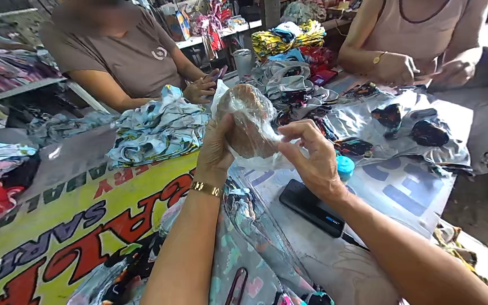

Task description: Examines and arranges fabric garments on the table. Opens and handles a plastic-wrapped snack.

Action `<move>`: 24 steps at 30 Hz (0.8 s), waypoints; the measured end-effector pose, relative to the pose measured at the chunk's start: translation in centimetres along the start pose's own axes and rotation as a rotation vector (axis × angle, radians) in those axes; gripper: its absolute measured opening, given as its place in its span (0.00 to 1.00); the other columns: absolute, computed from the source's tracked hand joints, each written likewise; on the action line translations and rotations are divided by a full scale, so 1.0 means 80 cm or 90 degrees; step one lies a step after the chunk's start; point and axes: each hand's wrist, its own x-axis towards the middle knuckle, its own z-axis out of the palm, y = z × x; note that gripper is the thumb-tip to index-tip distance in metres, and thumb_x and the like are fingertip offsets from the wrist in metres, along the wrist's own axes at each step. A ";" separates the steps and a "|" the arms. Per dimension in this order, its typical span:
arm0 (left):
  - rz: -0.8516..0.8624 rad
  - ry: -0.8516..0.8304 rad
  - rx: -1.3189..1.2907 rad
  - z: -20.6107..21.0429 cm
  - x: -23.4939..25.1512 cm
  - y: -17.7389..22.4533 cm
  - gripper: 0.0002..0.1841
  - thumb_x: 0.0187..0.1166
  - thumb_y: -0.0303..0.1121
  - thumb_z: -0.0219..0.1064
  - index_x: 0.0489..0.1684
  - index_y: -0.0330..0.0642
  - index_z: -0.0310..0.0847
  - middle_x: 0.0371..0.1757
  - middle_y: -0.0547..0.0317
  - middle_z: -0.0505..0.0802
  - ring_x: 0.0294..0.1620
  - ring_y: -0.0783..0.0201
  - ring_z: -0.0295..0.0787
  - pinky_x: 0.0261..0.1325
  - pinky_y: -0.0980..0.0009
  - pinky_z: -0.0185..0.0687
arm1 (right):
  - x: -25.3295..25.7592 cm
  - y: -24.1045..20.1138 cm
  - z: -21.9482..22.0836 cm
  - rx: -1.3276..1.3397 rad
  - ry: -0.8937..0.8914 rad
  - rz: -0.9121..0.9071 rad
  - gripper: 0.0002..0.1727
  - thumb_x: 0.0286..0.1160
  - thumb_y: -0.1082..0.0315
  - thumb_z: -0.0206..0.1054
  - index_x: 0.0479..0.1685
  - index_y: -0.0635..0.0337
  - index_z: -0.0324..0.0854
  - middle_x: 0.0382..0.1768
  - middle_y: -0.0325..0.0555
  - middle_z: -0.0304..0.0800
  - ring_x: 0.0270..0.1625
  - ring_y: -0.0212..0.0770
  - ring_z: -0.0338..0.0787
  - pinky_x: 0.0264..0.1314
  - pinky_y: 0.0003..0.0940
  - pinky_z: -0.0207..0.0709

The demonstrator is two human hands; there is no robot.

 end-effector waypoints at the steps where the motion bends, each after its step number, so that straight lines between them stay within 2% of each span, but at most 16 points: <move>1: 0.004 0.013 -0.012 -0.002 0.004 -0.001 0.09 0.83 0.43 0.69 0.56 0.57 0.85 0.47 0.71 0.95 0.49 0.75 0.94 0.54 0.74 0.91 | -0.001 0.001 0.001 0.004 -0.005 0.018 0.15 0.77 0.70 0.71 0.58 0.68 0.84 0.53 0.51 0.89 0.53 0.36 0.90 0.54 0.28 0.85; 3: 0.025 0.073 -0.087 -0.007 0.022 -0.001 0.08 0.85 0.37 0.65 0.55 0.49 0.83 0.47 0.61 0.95 0.50 0.67 0.95 0.57 0.65 0.92 | -0.003 0.004 0.001 0.009 -0.011 0.061 0.10 0.76 0.72 0.71 0.52 0.66 0.84 0.45 0.46 0.89 0.45 0.32 0.90 0.46 0.24 0.85; 5: 0.051 0.133 -0.112 -0.008 0.032 0.001 0.09 0.88 0.35 0.60 0.58 0.46 0.81 0.50 0.58 0.94 0.54 0.64 0.93 0.62 0.62 0.90 | -0.005 0.009 0.004 0.009 -0.019 0.090 0.03 0.76 0.73 0.71 0.41 0.64 0.84 0.34 0.42 0.87 0.33 0.28 0.85 0.33 0.20 0.79; 6: 0.064 0.152 -0.108 -0.008 0.034 0.002 0.09 0.90 0.35 0.58 0.59 0.46 0.80 0.51 0.59 0.94 0.56 0.65 0.92 0.64 0.62 0.88 | -0.006 0.011 0.004 0.006 -0.034 0.098 0.03 0.77 0.73 0.70 0.39 0.63 0.83 0.32 0.42 0.87 0.31 0.28 0.85 0.32 0.20 0.79; 8: 0.080 0.168 -0.104 -0.004 0.035 0.005 0.10 0.92 0.36 0.54 0.59 0.47 0.80 0.53 0.60 0.93 0.59 0.65 0.91 0.67 0.62 0.86 | -0.007 0.012 0.006 0.004 -0.067 0.118 0.04 0.78 0.71 0.70 0.41 0.63 0.83 0.34 0.43 0.88 0.33 0.30 0.87 0.34 0.23 0.81; 11: 0.081 0.154 -0.136 0.005 0.036 0.002 0.11 0.92 0.36 0.54 0.61 0.45 0.79 0.54 0.57 0.93 0.60 0.63 0.91 0.67 0.59 0.87 | -0.007 0.007 0.005 0.053 -0.058 0.172 0.12 0.82 0.68 0.67 0.57 0.63 0.79 0.45 0.45 0.87 0.41 0.33 0.88 0.41 0.26 0.84; 13: 0.073 0.151 -0.162 0.017 0.036 0.000 0.11 0.91 0.35 0.55 0.62 0.45 0.77 0.55 0.55 0.93 0.59 0.61 0.92 0.67 0.57 0.87 | -0.007 0.005 0.002 0.081 -0.038 0.203 0.16 0.84 0.65 0.66 0.64 0.61 0.77 0.48 0.45 0.86 0.41 0.33 0.88 0.39 0.26 0.84; 15: 0.070 0.143 -0.170 0.030 0.035 -0.004 0.11 0.90 0.34 0.57 0.64 0.45 0.75 0.55 0.54 0.92 0.59 0.60 0.92 0.66 0.56 0.88 | -0.007 0.004 0.000 0.103 -0.022 0.225 0.14 0.85 0.65 0.65 0.63 0.59 0.78 0.45 0.43 0.86 0.35 0.31 0.86 0.34 0.24 0.82; 17: 0.066 0.143 -0.161 0.042 0.034 -0.006 0.12 0.88 0.32 0.60 0.65 0.44 0.75 0.55 0.52 0.92 0.59 0.59 0.92 0.65 0.56 0.88 | -0.008 0.005 -0.001 0.128 -0.013 0.228 0.08 0.85 0.67 0.65 0.56 0.58 0.80 0.39 0.40 0.86 0.30 0.28 0.83 0.31 0.20 0.78; 20: 0.053 0.150 -0.141 0.053 0.031 -0.006 0.13 0.86 0.33 0.64 0.64 0.42 0.76 0.54 0.51 0.93 0.57 0.58 0.93 0.63 0.56 0.90 | -0.008 0.010 -0.003 0.167 0.001 0.213 0.04 0.85 0.69 0.64 0.50 0.58 0.81 0.36 0.39 0.86 0.33 0.26 0.84 0.33 0.18 0.79; 22: 0.045 0.106 -0.117 0.052 0.029 -0.004 0.13 0.85 0.32 0.65 0.64 0.44 0.76 0.54 0.54 0.93 0.56 0.60 0.93 0.63 0.58 0.90 | -0.008 0.011 -0.004 0.179 0.022 0.218 0.04 0.86 0.69 0.64 0.50 0.57 0.81 0.36 0.38 0.86 0.33 0.25 0.84 0.34 0.17 0.80; 24: 0.038 0.044 -0.086 0.041 0.026 0.000 0.13 0.82 0.27 0.66 0.61 0.46 0.76 0.53 0.55 0.93 0.56 0.60 0.93 0.63 0.57 0.90 | -0.007 0.013 -0.004 0.184 0.045 0.214 0.05 0.85 0.71 0.64 0.52 0.57 0.80 0.39 0.38 0.86 0.37 0.25 0.85 0.38 0.19 0.81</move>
